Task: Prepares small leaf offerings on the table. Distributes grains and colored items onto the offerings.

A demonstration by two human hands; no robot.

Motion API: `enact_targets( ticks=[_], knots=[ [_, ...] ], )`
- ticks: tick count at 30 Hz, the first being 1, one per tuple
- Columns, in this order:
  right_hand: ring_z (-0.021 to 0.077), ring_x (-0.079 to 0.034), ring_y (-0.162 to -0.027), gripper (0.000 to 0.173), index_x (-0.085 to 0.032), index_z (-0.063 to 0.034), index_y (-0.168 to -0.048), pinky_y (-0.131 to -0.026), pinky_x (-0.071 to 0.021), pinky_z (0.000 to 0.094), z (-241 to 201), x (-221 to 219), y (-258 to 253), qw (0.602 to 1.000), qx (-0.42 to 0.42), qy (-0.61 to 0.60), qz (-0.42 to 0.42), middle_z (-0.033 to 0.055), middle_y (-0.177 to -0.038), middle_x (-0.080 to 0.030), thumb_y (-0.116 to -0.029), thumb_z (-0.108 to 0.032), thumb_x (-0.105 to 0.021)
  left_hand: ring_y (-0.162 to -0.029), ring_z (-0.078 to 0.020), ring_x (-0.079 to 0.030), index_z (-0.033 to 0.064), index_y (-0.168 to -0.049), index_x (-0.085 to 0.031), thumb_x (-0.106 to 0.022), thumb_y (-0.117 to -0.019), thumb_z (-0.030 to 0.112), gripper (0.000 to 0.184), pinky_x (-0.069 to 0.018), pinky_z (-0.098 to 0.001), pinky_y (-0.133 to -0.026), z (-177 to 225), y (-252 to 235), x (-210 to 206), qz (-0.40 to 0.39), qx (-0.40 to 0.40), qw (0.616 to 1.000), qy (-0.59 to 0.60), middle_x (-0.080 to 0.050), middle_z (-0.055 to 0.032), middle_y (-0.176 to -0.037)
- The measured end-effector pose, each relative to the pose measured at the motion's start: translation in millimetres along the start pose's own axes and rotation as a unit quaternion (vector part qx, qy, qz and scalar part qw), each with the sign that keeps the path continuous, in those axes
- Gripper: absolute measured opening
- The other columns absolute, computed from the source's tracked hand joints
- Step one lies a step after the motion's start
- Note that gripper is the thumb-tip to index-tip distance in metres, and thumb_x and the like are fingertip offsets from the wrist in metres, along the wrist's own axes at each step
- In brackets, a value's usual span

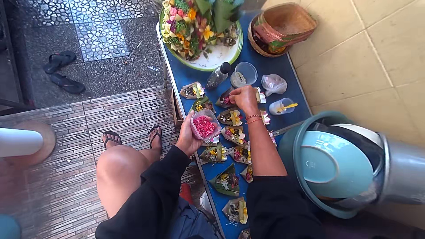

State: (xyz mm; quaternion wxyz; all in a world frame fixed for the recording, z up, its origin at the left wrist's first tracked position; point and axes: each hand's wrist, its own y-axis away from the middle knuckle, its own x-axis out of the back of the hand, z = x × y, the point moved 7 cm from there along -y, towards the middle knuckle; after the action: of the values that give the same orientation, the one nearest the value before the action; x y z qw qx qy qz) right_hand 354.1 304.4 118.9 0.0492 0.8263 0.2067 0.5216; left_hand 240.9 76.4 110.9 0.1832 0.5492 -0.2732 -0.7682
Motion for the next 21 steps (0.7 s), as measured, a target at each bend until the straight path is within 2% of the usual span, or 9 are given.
enact_targets(
  ticks=[4,6,8,10,11,13,16,18,21],
  knots=[
    [0.0227,-0.075,-0.087,0.015,-0.076,-0.0010,-0.106,-0.088,-0.0597,0.0425,-20.4,28.6,35.5,0.997,0.029,-0.066,0.034,0.0148,-0.099,-0.076,-0.0944,-0.004,-0.067,-0.096,-0.0294,-0.070,0.0091,-0.125,-0.059,-0.026,-0.1076,0.057,0.060,-0.0598,-0.0451,-0.083,-1.6,-3.5,0.8,0.014,-0.001,1.000,0.003,-0.069,-0.0166,-0.109],
    [0.0163,-0.074,-0.080,0.012,-0.076,-0.0012,-0.103,-0.081,-0.0627,0.0361,-44.6,36.6,73.3,0.986,0.084,-0.146,0.010,0.0111,-0.094,-0.076,-0.0941,-0.004,-0.070,-0.094,-0.0284,-0.071,0.0091,-0.124,-0.059,-0.026,-0.1078,0.056,0.060,-0.0601,-0.0440,-0.082,-2.8,-5.5,1.5,0.015,-0.002,1.000,-0.002,-0.069,-0.0160,-0.107],
    [0.0159,-0.074,-0.079,0.012,-0.076,-0.0022,-0.102,-0.078,-0.0638,0.0374,-71.2,29.7,114.7,0.971,0.163,-0.171,-0.041,0.0095,-0.094,-0.076,-0.0937,-0.005,-0.069,-0.092,-0.0267,-0.071,0.0093,-0.122,-0.061,-0.026,-0.1082,0.055,0.059,-0.0607,-0.0424,-0.079,-5.2,-6.5,2.4,0.020,-0.005,1.000,-0.010,-0.070,-0.0146,-0.105],
    [0.0187,-0.073,-0.078,0.013,-0.078,-0.0034,-0.100,-0.076,-0.0619,0.0399,-94.0,15.9,152.9,0.961,0.248,-0.108,-0.052,0.0103,-0.091,-0.076,-0.0945,-0.002,-0.067,-0.093,-0.0241,-0.071,0.0122,-0.125,-0.059,-0.028,-0.1081,0.055,0.055,-0.0609,-0.0406,-0.079,-9.4,-6.7,2.7,0.022,-0.001,1.000,-0.016,-0.070,-0.0118,-0.107],
    [0.0249,-0.072,-0.079,0.015,-0.078,-0.0027,-0.100,-0.075,-0.0593,0.0442,-102.7,9.1,169.3,0.956,0.283,-0.061,-0.040,0.0138,-0.091,-0.075,-0.0951,0.002,-0.065,-0.093,-0.0226,-0.070,0.0135,-0.124,-0.059,-0.029,-0.1080,0.054,0.053,-0.0605,-0.0399,-0.078,-11.5,-6.5,2.7,0.027,0.002,0.999,-0.018,-0.069,-0.0102,-0.106],
    [0.0329,-0.073,-0.092,0.019,-0.077,-0.0016,-0.106,-0.084,-0.0586,0.0488,-111.7,-8.7,178.3,0.947,0.317,0.025,-0.036,0.0178,-0.101,-0.075,-0.0957,0.004,-0.063,-0.088,-0.0192,-0.070,0.0151,-0.117,-0.060,-0.030,-0.1082,0.053,0.049,-0.0603,-0.0377,-0.074,-13.0,-7.6,3.4,0.032,-0.001,0.999,-0.022,-0.069,-0.0071,-0.100],
    [0.0345,-0.070,-0.103,0.023,-0.074,-0.0007,-0.118,-0.090,-0.0566,0.0486,-113.7,-29.9,173.7,0.939,0.328,0.070,-0.074,0.0195,-0.111,-0.072,-0.0952,-0.003,-0.067,-0.079,-0.0158,-0.069,0.0159,-0.110,-0.060,-0.030,-0.1084,0.051,0.046,-0.0593,-0.0342,-0.068,-10.7,-9.5,5.2,0.023,-0.015,1.000,-0.012,-0.068,-0.0046,-0.091],
    [0.0339,-0.070,-0.100,0.020,-0.075,-0.0004,-0.113,-0.087,-0.0568,0.0476,-114.8,-35.0,173.6,0.935,0.336,0.079,-0.080,0.0189,-0.106,-0.072,-0.0945,-0.004,-0.068,-0.073,-0.0132,-0.068,0.0168,-0.103,-0.061,-0.029,-0.1087,0.050,0.047,-0.0588,-0.0312,-0.065,-11.5,-9.6,4.5,0.010,-0.017,1.000,-0.002,-0.068,-0.0025,-0.084],
    [0.0323,-0.071,-0.093,0.013,-0.077,0.0007,-0.099,-0.082,-0.0576,0.0461,-118.1,-38.8,175.2,0.931,0.347,0.082,-0.080,0.0170,-0.096,-0.073,-0.0927,0.000,-0.066,-0.071,-0.0125,-0.068,0.0159,-0.097,-0.062,-0.026,-0.1091,0.050,0.050,-0.0579,-0.0304,-0.063,-14.7,-9.9,2.9,-0.008,-0.011,1.000,0.013,-0.067,-0.0025,-0.080]
  ],
)
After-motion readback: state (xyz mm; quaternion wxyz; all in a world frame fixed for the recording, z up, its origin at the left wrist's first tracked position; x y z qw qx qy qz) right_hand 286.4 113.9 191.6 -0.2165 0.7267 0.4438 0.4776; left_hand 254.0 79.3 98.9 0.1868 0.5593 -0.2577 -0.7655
